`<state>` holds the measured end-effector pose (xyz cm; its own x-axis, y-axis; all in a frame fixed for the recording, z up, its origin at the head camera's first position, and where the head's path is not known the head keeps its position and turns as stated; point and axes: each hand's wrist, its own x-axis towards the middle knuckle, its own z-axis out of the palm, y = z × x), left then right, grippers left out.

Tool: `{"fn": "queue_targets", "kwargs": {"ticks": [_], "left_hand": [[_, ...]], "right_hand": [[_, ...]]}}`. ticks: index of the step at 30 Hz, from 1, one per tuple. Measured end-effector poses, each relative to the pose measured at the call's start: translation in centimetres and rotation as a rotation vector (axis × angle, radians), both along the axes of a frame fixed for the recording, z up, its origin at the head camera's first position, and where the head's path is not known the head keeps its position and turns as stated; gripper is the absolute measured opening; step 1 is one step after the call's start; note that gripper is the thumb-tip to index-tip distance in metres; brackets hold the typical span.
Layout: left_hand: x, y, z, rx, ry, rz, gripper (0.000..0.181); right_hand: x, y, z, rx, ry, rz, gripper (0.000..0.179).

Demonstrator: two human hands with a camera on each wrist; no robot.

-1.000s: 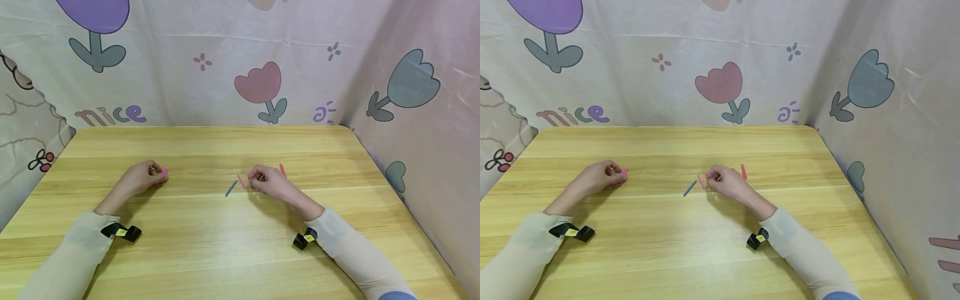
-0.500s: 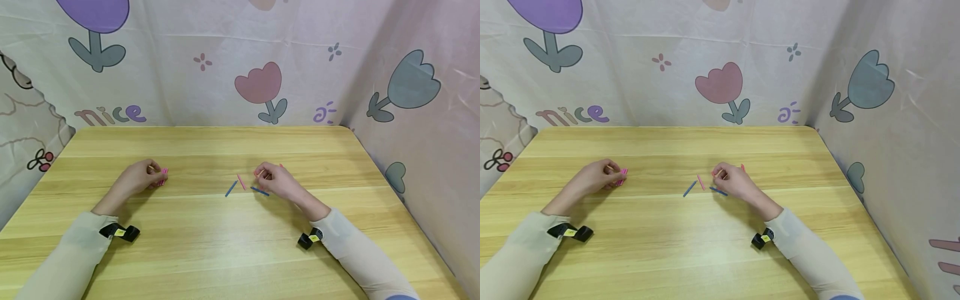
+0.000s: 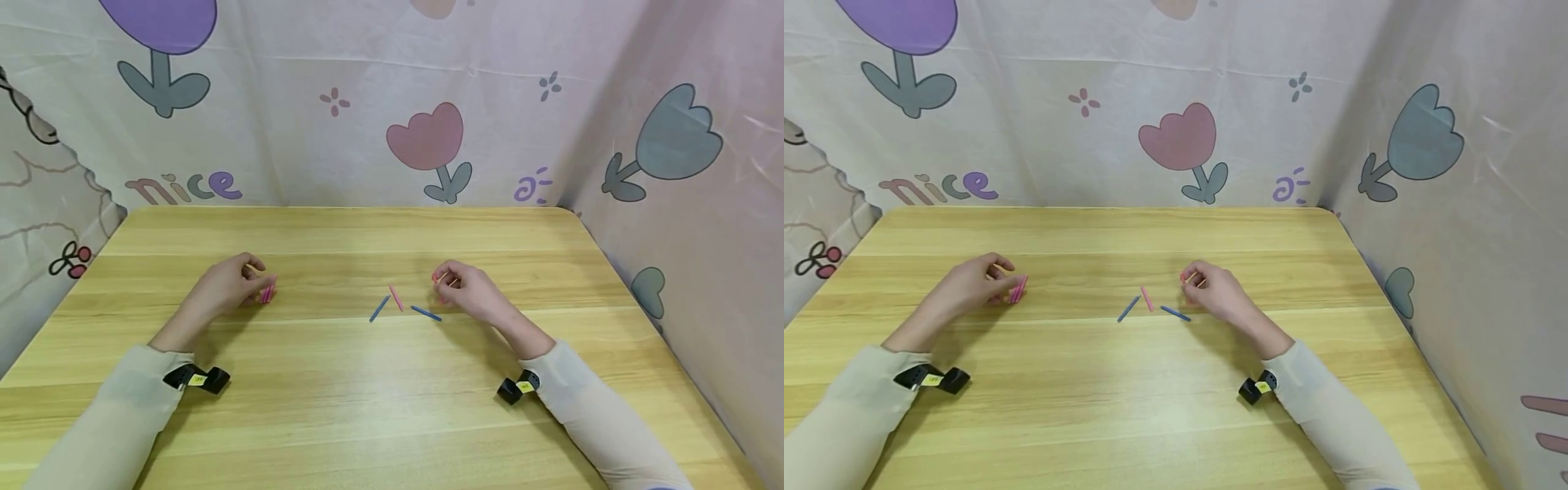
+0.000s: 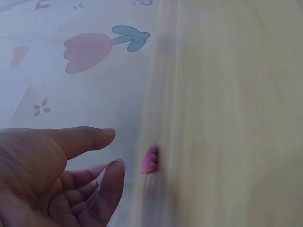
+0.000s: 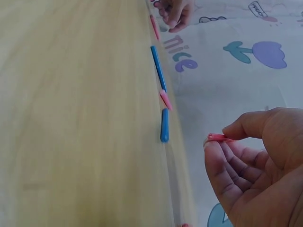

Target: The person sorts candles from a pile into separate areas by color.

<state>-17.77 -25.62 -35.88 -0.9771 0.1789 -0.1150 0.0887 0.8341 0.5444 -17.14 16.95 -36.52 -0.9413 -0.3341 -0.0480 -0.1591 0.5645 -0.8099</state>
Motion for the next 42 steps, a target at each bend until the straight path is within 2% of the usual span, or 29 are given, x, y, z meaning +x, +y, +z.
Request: {"fn": "queue_targets", "kwargs": {"ticks": [7,15,24,32,42], "left_hand": [[0.3,0.9,0.7,-0.010,0.046,-0.020,0.047],[0.6,2.3,1.1,0.068,0.000,-0.034,0.042],[0.3,3.9,1.7,0.079,0.001,-0.075,0.045],[0.1,5.4,1.5,0.058,0.055,-0.116,0.040],[-0.3,7.6,1.1,0.075,0.056,-0.165,0.040]], "right_hand": [[-0.3,1.2,0.3,-0.006,0.022,-0.035,0.021],[-0.8,2.4,0.4,0.003,0.007,-0.087,0.021],[-1.5,3.7,0.3,0.001,0.003,-0.121,0.023],[-2.1,4.5,0.1,0.042,0.007,-0.171,0.022],[-2.6,5.5,-0.3,0.104,-0.009,-0.190,0.024]]}}
